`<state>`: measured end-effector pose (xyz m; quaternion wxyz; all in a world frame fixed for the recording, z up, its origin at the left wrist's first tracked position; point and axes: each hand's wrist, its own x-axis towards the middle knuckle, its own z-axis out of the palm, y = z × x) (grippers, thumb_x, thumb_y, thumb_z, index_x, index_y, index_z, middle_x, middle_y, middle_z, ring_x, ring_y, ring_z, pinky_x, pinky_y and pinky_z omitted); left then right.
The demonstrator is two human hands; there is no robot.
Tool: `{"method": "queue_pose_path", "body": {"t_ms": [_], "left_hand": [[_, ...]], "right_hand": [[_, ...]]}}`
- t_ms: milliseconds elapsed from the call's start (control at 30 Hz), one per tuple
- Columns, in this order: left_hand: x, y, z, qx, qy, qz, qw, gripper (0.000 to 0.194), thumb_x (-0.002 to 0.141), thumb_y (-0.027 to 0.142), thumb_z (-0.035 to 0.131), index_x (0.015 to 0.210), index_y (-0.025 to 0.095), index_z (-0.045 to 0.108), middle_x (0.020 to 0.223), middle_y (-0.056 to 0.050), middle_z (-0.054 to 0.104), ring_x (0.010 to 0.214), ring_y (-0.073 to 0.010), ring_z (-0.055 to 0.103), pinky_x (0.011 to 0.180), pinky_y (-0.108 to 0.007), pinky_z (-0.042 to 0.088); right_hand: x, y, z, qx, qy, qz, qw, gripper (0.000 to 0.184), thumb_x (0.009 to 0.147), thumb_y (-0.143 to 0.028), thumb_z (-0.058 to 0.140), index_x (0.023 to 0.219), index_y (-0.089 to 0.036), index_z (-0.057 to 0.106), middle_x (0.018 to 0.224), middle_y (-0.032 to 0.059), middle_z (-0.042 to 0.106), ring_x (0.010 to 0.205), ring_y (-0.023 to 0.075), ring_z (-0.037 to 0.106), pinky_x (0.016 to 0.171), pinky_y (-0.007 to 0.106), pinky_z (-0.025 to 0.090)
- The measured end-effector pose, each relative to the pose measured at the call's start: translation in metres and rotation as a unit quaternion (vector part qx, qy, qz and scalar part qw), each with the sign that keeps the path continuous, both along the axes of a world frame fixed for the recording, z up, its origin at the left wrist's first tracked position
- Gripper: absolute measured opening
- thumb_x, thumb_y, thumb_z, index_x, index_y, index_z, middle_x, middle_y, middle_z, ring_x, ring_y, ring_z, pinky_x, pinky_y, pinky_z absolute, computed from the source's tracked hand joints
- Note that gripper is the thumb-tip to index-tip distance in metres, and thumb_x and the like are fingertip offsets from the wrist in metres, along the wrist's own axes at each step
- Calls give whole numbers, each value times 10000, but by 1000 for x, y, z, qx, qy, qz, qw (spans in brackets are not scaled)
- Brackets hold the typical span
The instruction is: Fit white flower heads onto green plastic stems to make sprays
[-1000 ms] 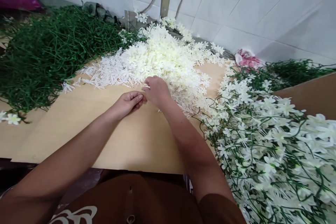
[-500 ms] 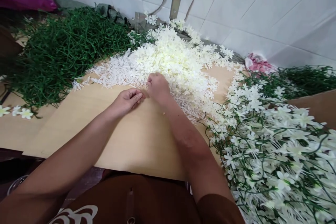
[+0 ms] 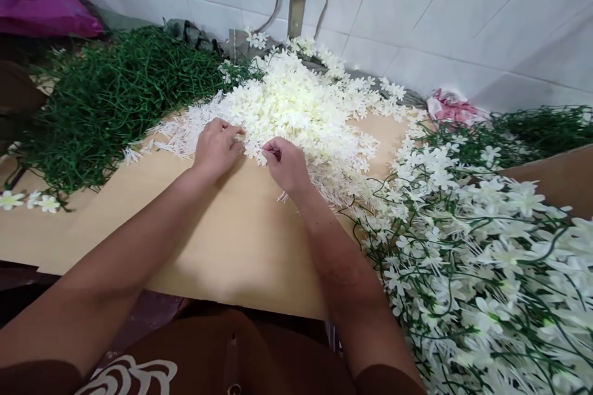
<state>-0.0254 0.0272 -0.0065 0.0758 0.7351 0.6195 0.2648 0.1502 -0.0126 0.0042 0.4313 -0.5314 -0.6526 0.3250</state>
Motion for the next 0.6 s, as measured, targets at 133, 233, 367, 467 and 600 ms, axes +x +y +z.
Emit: {"method": "queue_pose_path", "body": {"t_ms": [133,233,367,467,600], "left_hand": [[0,8,6,-5,-9,12,1000,138,832,217,530,873,202,661,976,-88,609,971,-244,549,886,-386,398],[-5,13,11,17,-64,21,998,103,831,217,537,767,190,614,874,-65,607,878,-212,544,849,-361,384],[-9,18,15,-7,-263,62,963,84,783,169,571,716,198,531,668,6,530,660,-136,503,674,-263,385],[-4,14,20,-83,-430,78,896,149,781,102,536,682,197,477,550,53,448,491,-80,420,523,-206,331],[7,-7,28,-183,-551,57,812,110,760,69,540,708,166,533,526,68,439,418,-41,365,440,-166,279]], "right_hand": [[1,-1,1,1,6,3,1000,54,794,-201,550,743,-189,561,677,-16,598,606,108,505,629,273,413],[1,0,2,1,5,13,1000,79,812,-195,530,732,-195,534,666,-19,583,598,106,488,631,270,403],[1,-1,2,-4,6,24,1000,99,842,-218,504,745,-203,512,705,-11,609,602,104,492,628,267,399],[2,0,1,-6,9,20,1000,99,845,-223,499,748,-205,509,716,-11,621,601,103,493,610,261,391],[-1,1,-3,-19,19,11,1000,89,816,-182,519,730,-201,525,669,-23,584,585,100,470,601,260,383]]}}
